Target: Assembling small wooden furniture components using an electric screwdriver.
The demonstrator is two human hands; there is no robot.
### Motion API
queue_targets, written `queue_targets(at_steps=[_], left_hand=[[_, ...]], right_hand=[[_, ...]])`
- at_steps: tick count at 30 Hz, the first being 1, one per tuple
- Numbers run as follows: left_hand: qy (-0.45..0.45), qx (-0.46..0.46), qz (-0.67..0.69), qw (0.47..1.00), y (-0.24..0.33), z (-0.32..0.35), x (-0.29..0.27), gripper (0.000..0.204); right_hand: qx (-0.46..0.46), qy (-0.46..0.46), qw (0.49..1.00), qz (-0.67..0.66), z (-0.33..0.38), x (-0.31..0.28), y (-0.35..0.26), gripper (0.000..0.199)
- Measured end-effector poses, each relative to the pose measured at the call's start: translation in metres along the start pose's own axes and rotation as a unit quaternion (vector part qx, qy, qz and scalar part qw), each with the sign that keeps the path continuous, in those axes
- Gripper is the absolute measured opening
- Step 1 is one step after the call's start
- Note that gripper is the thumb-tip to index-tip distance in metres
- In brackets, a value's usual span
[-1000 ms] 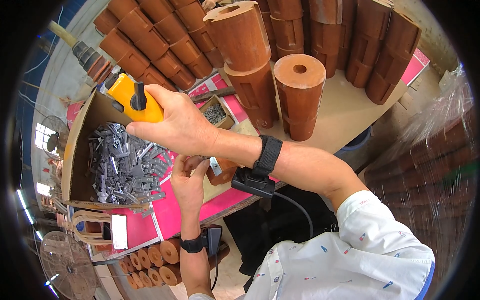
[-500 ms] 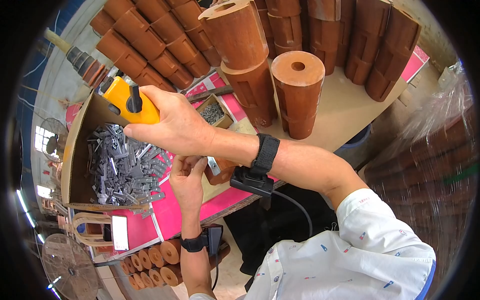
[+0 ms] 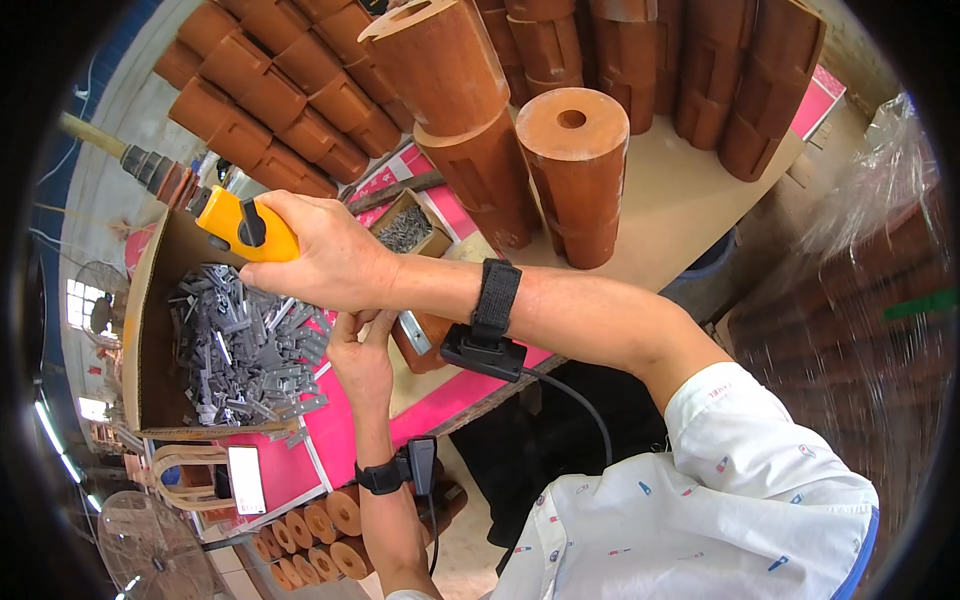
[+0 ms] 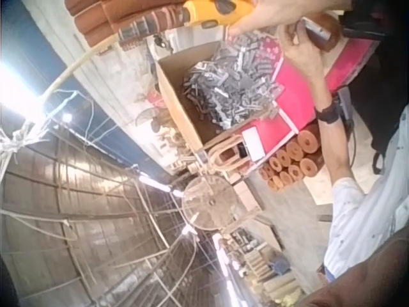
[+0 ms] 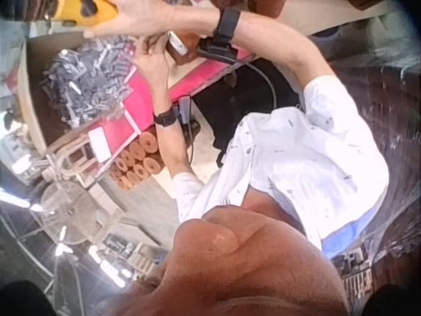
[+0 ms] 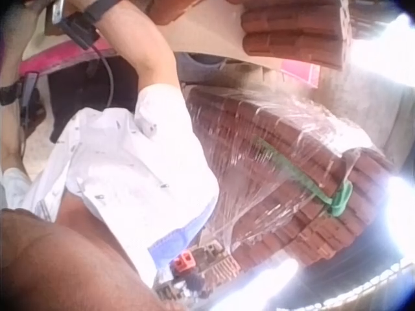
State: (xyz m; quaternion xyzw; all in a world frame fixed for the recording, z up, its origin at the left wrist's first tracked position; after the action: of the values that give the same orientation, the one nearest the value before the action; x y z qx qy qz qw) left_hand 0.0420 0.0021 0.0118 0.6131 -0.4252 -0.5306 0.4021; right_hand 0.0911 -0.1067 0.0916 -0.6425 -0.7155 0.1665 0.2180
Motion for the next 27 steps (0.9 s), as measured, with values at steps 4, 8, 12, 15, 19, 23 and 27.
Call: queue_targets(at_steps=[4, 8, 12, 15, 19, 23, 27], left_hand=[[0.010, 0.001, 0.002, 1.000, -0.0007, 0.0003, 0.0007, 0.021], [0.011, -0.015, 0.004, 1.000, -0.0008, 0.0005, 0.0007, 0.021], [0.014, -0.011, -0.006, 1.000, -0.0014, 0.0008, 0.0007, 0.021], [0.017, -0.008, -0.013, 1.000, -0.0020, 0.0014, 0.0010, 0.021], [0.021, 0.006, -0.026, 0.999, -0.0058, 0.0010, 0.0003, 0.022], [0.023, 0.016, -0.032, 0.999, -0.0057, 0.0011, 0.0003, 0.023], [0.017, 0.013, -0.025, 0.999, -0.0060, 0.0006, 0.0005, 0.023]], right_hand=[[-0.012, 0.001, 1.000, 0.010, 0.0015, 0.0003, 0.0024, 0.042], [-0.011, -0.004, 1.000, 0.016, 0.0025, -0.0002, 0.0034, 0.042], [-0.018, 0.002, 1.000, 0.019, 0.0031, -0.0004, 0.0040, 0.043], [-0.019, -0.001, 1.000, 0.020, 0.0028, -0.0009, 0.0024, 0.043], [-0.023, -0.008, 0.999, 0.029, 0.0024, -0.0010, 0.0010, 0.044], [-0.028, -0.002, 0.999, 0.025, 0.0024, -0.0002, 0.0033, 0.044], [-0.021, -0.003, 1.000, 0.023, 0.0031, -0.0009, 0.0026, 0.044]])
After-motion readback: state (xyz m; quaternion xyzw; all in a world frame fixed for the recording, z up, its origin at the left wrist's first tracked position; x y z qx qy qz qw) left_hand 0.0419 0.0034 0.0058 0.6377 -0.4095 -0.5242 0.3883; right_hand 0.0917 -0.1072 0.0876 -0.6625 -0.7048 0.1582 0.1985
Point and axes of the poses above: each hand's wrist, its own z-axis away from the middle knuckle, its own x-axis out of the palm, y = z × x, the point moved 1 cm from there along -z, towards the middle knuckle, and after that the axes turned 11 degrees about -x, right-handed, at the moved point
